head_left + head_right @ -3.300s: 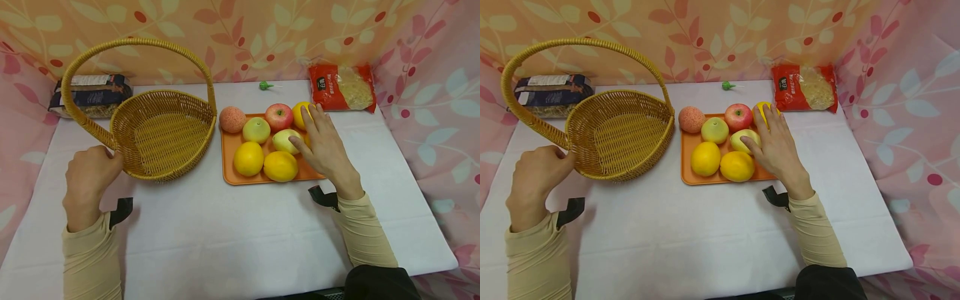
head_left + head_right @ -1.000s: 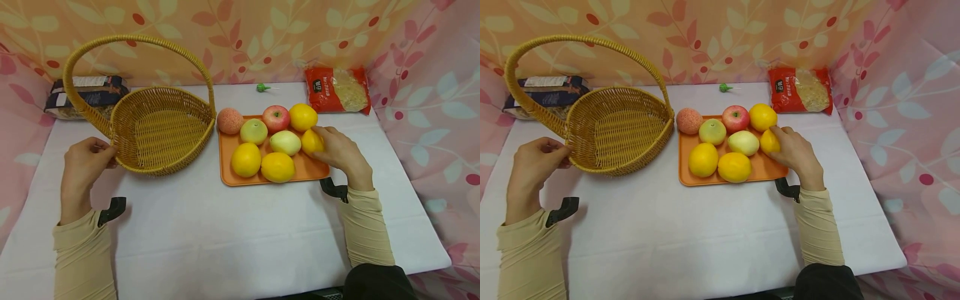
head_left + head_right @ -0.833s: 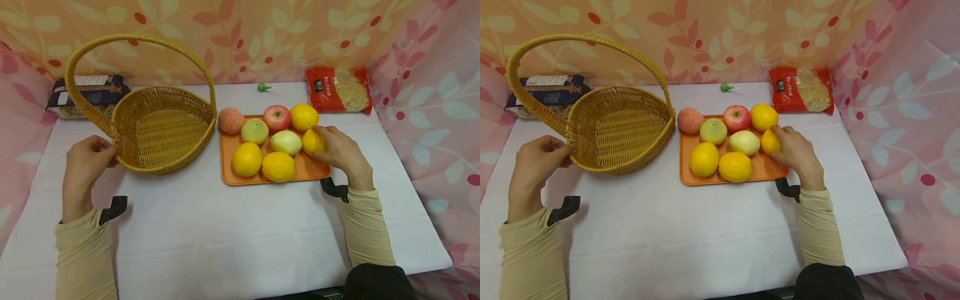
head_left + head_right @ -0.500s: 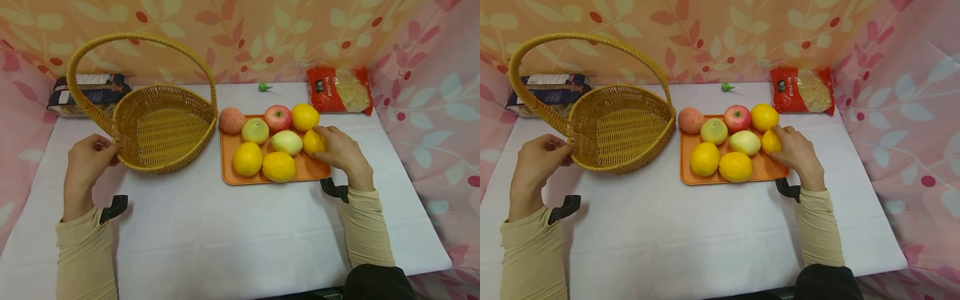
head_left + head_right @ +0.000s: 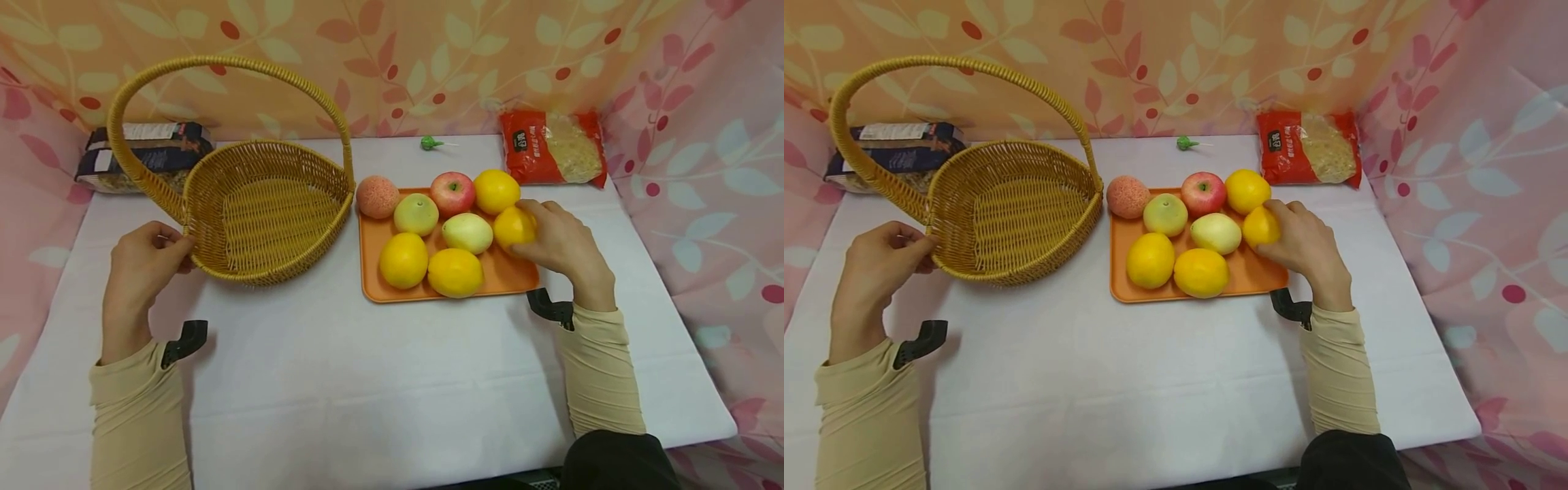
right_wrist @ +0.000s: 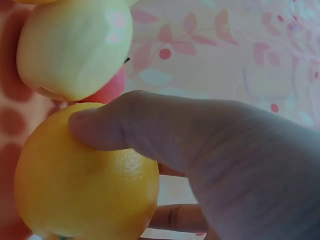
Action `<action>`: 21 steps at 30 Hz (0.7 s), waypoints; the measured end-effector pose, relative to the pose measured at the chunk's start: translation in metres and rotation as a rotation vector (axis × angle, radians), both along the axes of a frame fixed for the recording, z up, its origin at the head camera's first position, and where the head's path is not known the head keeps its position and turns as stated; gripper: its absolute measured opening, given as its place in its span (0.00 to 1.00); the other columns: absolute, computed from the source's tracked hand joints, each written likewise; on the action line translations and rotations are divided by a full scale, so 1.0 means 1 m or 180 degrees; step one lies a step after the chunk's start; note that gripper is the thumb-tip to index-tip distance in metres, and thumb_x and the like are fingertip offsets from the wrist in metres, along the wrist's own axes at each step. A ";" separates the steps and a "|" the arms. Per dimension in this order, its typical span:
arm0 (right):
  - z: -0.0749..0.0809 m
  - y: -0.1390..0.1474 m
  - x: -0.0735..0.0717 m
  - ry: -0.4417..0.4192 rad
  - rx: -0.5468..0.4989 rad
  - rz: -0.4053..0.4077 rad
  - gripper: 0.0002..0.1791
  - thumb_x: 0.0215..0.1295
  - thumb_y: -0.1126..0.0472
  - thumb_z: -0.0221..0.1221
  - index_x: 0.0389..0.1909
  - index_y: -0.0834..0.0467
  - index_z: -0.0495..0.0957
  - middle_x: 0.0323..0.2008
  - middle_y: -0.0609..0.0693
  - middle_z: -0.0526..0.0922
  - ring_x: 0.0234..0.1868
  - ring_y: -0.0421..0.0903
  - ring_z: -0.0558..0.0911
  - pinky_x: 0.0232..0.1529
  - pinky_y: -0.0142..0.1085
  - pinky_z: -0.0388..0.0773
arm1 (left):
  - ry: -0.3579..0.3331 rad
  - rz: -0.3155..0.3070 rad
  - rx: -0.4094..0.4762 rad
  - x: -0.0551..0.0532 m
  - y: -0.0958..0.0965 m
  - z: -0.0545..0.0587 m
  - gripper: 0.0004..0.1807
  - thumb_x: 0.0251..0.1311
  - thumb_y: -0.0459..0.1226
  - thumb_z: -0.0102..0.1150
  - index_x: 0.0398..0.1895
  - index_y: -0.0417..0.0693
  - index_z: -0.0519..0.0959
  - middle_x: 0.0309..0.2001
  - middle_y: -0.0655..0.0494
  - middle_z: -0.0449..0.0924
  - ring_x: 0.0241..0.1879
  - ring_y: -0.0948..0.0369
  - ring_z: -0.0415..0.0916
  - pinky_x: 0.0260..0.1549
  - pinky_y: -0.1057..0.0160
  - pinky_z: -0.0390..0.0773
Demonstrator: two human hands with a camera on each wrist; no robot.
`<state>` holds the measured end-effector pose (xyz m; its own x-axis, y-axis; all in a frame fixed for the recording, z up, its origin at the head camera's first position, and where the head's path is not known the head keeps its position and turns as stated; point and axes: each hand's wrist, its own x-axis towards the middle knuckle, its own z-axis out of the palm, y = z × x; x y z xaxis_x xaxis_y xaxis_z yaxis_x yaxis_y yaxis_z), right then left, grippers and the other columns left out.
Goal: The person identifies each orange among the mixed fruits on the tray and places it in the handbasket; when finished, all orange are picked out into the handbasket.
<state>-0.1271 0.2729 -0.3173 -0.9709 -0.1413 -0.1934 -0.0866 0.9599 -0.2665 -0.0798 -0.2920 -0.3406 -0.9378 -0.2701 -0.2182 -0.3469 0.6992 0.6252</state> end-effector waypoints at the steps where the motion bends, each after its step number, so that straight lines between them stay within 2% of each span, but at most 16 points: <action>1: 0.001 0.000 0.000 0.0026 -0.0004 -0.0020 0.41 0.56 0.48 0.65 0.69 0.55 0.63 0.61 0.66 0.71 0.55 0.67 0.72 0.53 0.70 0.68 | -0.0001 0.0002 -0.0004 0.000 0.000 0.000 0.22 0.67 0.49 0.51 0.45 0.36 0.72 0.20 0.71 0.75 0.19 0.71 0.79 0.20 0.67 0.75; 10: 0.010 -0.001 0.005 0.0257 -0.0198 -0.0140 0.42 0.56 0.44 0.65 0.70 0.53 0.63 0.59 0.65 0.71 0.55 0.66 0.70 0.56 0.69 0.65 | 0.0030 -0.0003 0.0042 0.001 -0.002 -0.002 0.21 0.67 0.48 0.51 0.45 0.36 0.72 0.20 0.73 0.73 0.19 0.71 0.79 0.21 0.69 0.77; 15: 0.012 -0.006 0.009 0.0665 -0.0478 -0.0022 0.41 0.55 0.47 0.68 0.68 0.54 0.65 0.62 0.64 0.71 0.57 0.64 0.70 0.57 0.66 0.68 | 0.0045 -0.0031 0.0071 0.001 -0.001 -0.003 0.20 0.68 0.47 0.51 0.45 0.36 0.72 0.20 0.72 0.73 0.19 0.72 0.78 0.20 0.69 0.76; 18: 0.011 -0.011 0.012 0.0972 -0.0662 0.0069 0.41 0.53 0.49 0.70 0.67 0.55 0.67 0.61 0.62 0.72 0.53 0.61 0.73 0.52 0.58 0.73 | 0.0061 -0.0025 0.0065 0.001 -0.001 -0.002 0.20 0.68 0.47 0.51 0.45 0.36 0.72 0.19 0.72 0.74 0.19 0.71 0.78 0.20 0.68 0.77; 21: 0.010 -0.016 0.012 0.1228 -0.0802 0.0153 0.41 0.51 0.52 0.72 0.66 0.55 0.68 0.59 0.60 0.74 0.49 0.57 0.73 0.45 0.49 0.74 | 0.0074 -0.0026 0.0056 0.000 0.000 -0.002 0.19 0.67 0.46 0.51 0.45 0.36 0.72 0.19 0.72 0.74 0.19 0.69 0.79 0.21 0.67 0.77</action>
